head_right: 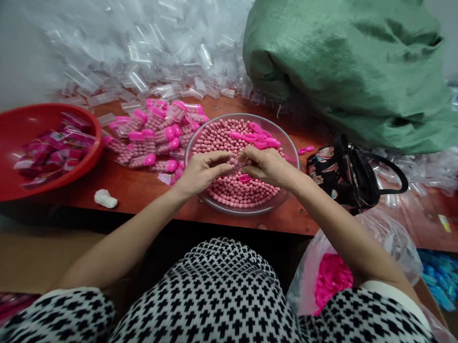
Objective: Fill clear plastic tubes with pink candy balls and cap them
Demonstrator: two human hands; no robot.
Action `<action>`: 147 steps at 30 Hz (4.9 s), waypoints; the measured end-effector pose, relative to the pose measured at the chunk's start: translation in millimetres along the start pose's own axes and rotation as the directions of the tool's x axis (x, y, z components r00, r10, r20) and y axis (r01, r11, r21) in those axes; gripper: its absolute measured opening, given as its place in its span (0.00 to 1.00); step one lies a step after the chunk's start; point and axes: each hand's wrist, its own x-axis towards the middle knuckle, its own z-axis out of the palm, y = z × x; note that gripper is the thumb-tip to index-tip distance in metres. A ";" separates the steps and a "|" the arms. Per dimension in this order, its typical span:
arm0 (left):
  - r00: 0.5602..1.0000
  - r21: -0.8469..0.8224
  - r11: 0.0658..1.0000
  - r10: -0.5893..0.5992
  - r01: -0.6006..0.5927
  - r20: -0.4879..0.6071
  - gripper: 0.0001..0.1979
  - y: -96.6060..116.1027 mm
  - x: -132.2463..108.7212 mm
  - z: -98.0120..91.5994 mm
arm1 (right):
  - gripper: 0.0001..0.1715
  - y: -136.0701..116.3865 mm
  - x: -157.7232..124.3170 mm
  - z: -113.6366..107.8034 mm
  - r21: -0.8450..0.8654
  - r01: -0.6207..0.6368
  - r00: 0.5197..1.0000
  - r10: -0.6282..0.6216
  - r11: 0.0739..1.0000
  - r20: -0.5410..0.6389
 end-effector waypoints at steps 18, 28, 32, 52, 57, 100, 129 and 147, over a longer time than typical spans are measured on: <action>0.994 -0.306 0.949 -0.094 0.071 -0.060 0.23 8.2 -0.4 -0.6 | 0.14 4.7 4.0 29.5 -0.582 0.014 0.932 0.200 0.813 0.303; 0.991 -0.326 0.936 -0.128 0.137 0.051 0.22 8.9 -0.2 2.1 | 0.16 15.4 3.9 23.7 0.165 -0.362 0.902 0.390 0.917 -0.187; 0.989 -0.362 0.921 -0.137 0.145 0.046 0.23 10.6 -0.2 1.3 | 0.26 1.4 7.2 24.3 0.603 -0.223 0.909 0.387 0.766 -0.156; 0.978 0.220 0.960 0.195 -0.175 -0.070 0.11 7.7 -10.0 5.6 | 0.15 -22.7 -5.8 13.8 -0.051 -0.022 0.959 0.006 0.998 -0.284; 0.966 0.275 0.940 0.237 -0.202 -0.099 0.10 8.2 -15.5 6.5 | 0.12 -27.0 -10.8 16.8 -0.179 -0.007 0.963 -0.041 0.984 -0.267; 0.969 0.109 0.971 0.222 -0.211 -0.104 0.10 1.1 -14.2 3.8 | 0.14 -26.0 6.7 51.4 0.966 -0.255 0.825 0.511 -0.043 0.241; 0.904 0.874 0.475 0.320 0.107 -0.285 0.25 -65.2 63.0 -136.5 | 0.57 237.5 95.8 -52.9 -0.217 -0.877 0.481 0.769 0.429 -0.421; 0.863 0.860 0.509 0.444 -0.022 -0.240 0.16 -57.6 59.2 -137.4 | 0.37 232.4 50.9 -21.9 -0.535 -0.728 0.675 0.586 0.429 -0.449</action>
